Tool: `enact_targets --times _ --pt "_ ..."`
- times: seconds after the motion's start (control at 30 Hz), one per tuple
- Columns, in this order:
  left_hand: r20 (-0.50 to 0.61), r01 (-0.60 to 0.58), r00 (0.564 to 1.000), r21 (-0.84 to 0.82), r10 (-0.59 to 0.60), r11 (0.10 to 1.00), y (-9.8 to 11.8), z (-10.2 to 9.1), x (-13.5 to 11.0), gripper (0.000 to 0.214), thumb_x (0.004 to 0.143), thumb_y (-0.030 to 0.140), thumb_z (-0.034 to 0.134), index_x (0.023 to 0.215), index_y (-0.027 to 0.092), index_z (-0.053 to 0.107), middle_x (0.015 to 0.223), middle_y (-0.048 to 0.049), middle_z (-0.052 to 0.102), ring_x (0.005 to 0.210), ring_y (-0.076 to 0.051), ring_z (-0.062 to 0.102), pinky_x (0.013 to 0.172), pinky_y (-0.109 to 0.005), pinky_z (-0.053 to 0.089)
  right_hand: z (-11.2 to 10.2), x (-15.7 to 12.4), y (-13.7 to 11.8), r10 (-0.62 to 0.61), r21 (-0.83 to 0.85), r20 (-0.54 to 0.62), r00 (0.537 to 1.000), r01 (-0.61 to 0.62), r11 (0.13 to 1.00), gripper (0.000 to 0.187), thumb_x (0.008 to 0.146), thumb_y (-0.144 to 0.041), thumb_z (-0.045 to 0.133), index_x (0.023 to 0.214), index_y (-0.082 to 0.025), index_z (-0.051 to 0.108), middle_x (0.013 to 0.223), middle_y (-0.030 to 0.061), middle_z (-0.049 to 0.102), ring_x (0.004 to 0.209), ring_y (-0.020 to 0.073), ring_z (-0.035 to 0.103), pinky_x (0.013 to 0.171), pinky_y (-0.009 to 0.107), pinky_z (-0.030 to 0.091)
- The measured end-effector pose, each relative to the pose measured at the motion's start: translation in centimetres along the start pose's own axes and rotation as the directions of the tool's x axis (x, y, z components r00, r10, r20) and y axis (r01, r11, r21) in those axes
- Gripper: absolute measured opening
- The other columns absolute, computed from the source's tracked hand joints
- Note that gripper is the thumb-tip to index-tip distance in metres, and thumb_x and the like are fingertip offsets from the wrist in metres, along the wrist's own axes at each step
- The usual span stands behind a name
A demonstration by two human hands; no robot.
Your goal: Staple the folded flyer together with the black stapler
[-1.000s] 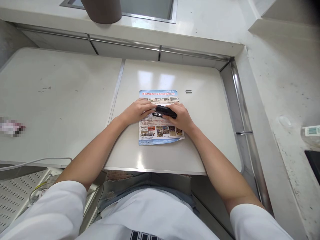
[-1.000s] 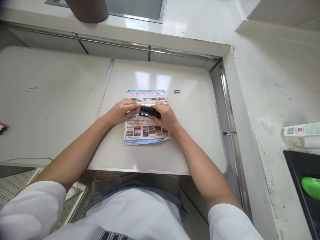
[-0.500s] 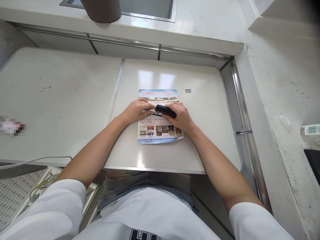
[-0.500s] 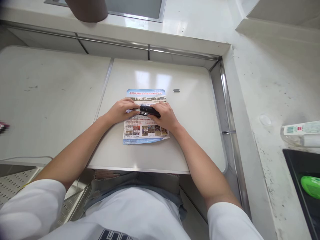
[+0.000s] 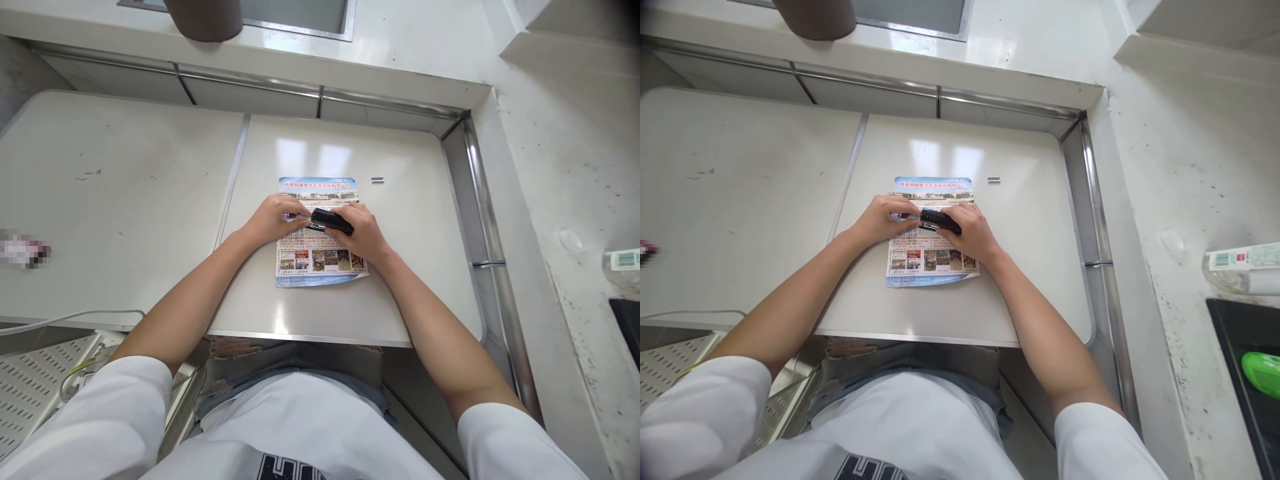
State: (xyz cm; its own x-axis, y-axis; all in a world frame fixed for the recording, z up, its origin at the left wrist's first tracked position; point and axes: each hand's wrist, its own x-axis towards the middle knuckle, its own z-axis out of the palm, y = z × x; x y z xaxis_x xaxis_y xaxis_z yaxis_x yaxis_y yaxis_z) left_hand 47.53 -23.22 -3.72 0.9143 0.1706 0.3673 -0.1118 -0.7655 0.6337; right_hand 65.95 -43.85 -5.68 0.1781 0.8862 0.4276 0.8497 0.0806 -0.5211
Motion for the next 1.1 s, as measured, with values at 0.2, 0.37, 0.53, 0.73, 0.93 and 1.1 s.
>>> enact_targets --times 0.2,0.37,0.53,0.73,0.93,1.1 --pt "-0.006 -0.027 1.0 -0.033 0.027 0.999 -0.2 0.1 0.0 0.012 0.089 0.034 0.083 0.094 0.024 0.086 0.091 -0.0063 0.084 0.083 -0.022 0.076 0.084 -0.038 0.06 -0.2 0.0 -0.2 -0.009 -0.006 0.008 1.0 0.009 1.0 0.027 0.097 -0.044 0.07 0.117 -0.026 0.07 0.103 0.0095 0.079 0.101 0.0335 0.069 0.096 0.051 0.053" --pt "-0.023 -0.037 0.999 -0.015 0.037 0.999 -0.1 0.1 -0.1 0.012 0.089 0.033 0.083 0.094 0.023 0.086 0.091 -0.0059 0.084 0.083 -0.022 0.077 0.088 -0.04 0.06 -0.2 0.0 -0.2 -0.035 -0.003 -0.019 0.999 0.035 0.999 0.024 0.097 -0.042 0.07 0.115 -0.025 0.07 0.101 0.0086 0.079 0.099 0.0323 0.069 0.094 0.05 0.052" --pt "-0.031 -0.04 0.999 -0.061 0.038 0.997 0.1 0.0 -0.2 0.013 0.09 0.035 0.082 0.095 0.024 0.086 0.092 -0.0058 0.084 0.083 -0.022 0.077 0.084 -0.038 0.061 -0.3 0.0 -0.2 -0.01 0.002 -0.01 1.0 0.01 1.0 0.025 0.096 -0.044 0.071 0.114 -0.026 0.07 0.102 0.0083 0.079 0.098 0.0327 0.069 0.094 0.05 0.052" --pt "-0.029 -0.017 0.999 -0.08 0.015 0.997 0.6 -0.3 -0.2 0.016 0.09 0.039 0.081 0.095 0.025 0.087 0.093 -0.0054 0.085 0.084 -0.022 0.079 0.083 -0.036 0.063 -0.4 -0.1 -0.2 -0.017 0.013 -0.049 0.999 0.018 1.0 0.024 0.095 -0.042 0.072 0.113 -0.026 0.072 0.103 0.0079 0.08 0.097 0.0321 0.071 0.094 0.051 0.053" --pt "-0.04 0.026 0.999 -0.086 -0.03 0.996 1.0 -0.4 -0.2 0.019 0.09 0.041 0.08 0.096 0.024 0.087 0.096 -0.0054 0.086 0.087 -0.024 0.081 0.085 -0.037 0.064 -0.4 -0.2 -0.1 0.02 0.016 -0.06 0.998 -0.019 1.0 0.025 0.093 -0.043 0.073 0.112 -0.027 0.073 0.103 0.0073 0.081 0.097 0.0328 0.071 0.094 0.052 0.052" --pt "-0.069 0.029 0.997 -0.07 -0.034 0.997 0.6 -0.5 -0.3 0.016 0.09 0.036 0.081 0.097 0.023 0.087 0.097 -0.0058 0.086 0.087 -0.024 0.081 0.083 -0.036 0.064 -0.7 -0.2 -0.1 0.014 0.008 -0.097 0.995 -0.013 1.0 0.023 0.094 -0.043 0.072 0.111 -0.027 0.073 0.103 0.007 0.081 0.096 0.032 0.07 0.093 0.051 0.052"
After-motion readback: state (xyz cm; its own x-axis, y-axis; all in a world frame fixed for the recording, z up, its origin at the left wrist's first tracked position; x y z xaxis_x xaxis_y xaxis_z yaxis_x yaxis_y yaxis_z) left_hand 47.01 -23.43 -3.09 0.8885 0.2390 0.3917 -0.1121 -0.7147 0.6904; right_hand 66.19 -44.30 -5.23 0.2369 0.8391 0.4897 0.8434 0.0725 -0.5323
